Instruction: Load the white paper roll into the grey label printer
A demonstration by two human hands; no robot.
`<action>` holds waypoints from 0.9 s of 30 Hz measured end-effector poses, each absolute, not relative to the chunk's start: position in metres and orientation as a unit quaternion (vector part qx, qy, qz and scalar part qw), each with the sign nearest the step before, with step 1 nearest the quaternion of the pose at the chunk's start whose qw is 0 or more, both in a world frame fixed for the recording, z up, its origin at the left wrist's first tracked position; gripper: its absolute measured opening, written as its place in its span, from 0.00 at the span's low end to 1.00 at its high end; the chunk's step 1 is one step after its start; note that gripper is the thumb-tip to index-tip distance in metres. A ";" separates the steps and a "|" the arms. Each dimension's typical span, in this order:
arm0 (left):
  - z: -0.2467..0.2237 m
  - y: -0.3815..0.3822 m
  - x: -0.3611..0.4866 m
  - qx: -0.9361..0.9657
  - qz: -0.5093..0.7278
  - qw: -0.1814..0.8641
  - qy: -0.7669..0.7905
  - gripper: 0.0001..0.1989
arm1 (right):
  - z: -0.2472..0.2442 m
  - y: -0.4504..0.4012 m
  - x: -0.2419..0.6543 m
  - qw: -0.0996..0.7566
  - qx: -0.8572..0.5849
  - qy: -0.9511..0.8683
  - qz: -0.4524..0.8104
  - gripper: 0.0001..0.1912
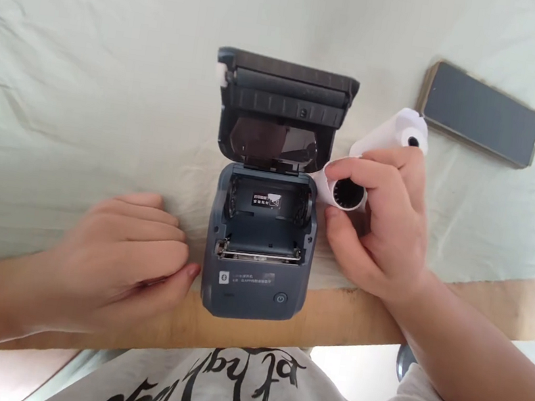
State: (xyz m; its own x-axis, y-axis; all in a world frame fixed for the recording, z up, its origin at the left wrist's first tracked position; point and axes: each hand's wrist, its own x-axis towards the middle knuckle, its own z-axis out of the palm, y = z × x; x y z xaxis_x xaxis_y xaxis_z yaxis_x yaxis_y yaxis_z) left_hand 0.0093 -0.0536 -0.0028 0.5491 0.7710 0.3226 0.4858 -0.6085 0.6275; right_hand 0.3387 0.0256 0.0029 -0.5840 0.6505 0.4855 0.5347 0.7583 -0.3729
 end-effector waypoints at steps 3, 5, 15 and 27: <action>-0.005 -0.053 0.010 0.845 0.305 0.239 0.368 0.22 | -0.001 0.026 0.336 0.328 -0.344 -0.872 0.117 0.35; -0.005 -0.053 0.010 0.845 0.308 0.237 0.367 0.22 | -0.006 0.026 0.334 0.341 -0.343 -0.867 0.123 0.34; -0.005 -0.052 0.010 0.851 0.306 0.230 0.360 0.23 | -0.010 0.027 0.327 0.355 -0.318 -0.867 0.144 0.38; 0.008 -0.044 0.005 0.867 0.272 0.245 0.337 0.22 | -0.003 0.024 0.325 0.349 -0.331 -0.858 0.181 0.40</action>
State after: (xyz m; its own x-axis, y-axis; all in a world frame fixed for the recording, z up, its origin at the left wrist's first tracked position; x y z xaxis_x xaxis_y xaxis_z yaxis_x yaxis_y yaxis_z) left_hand 0.0046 -0.0438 0.0076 0.6245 0.7182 0.3069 0.4510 -0.6524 0.6091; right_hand 0.3254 0.0237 -0.0028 -0.5376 0.6935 0.4797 0.4407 0.7160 -0.5414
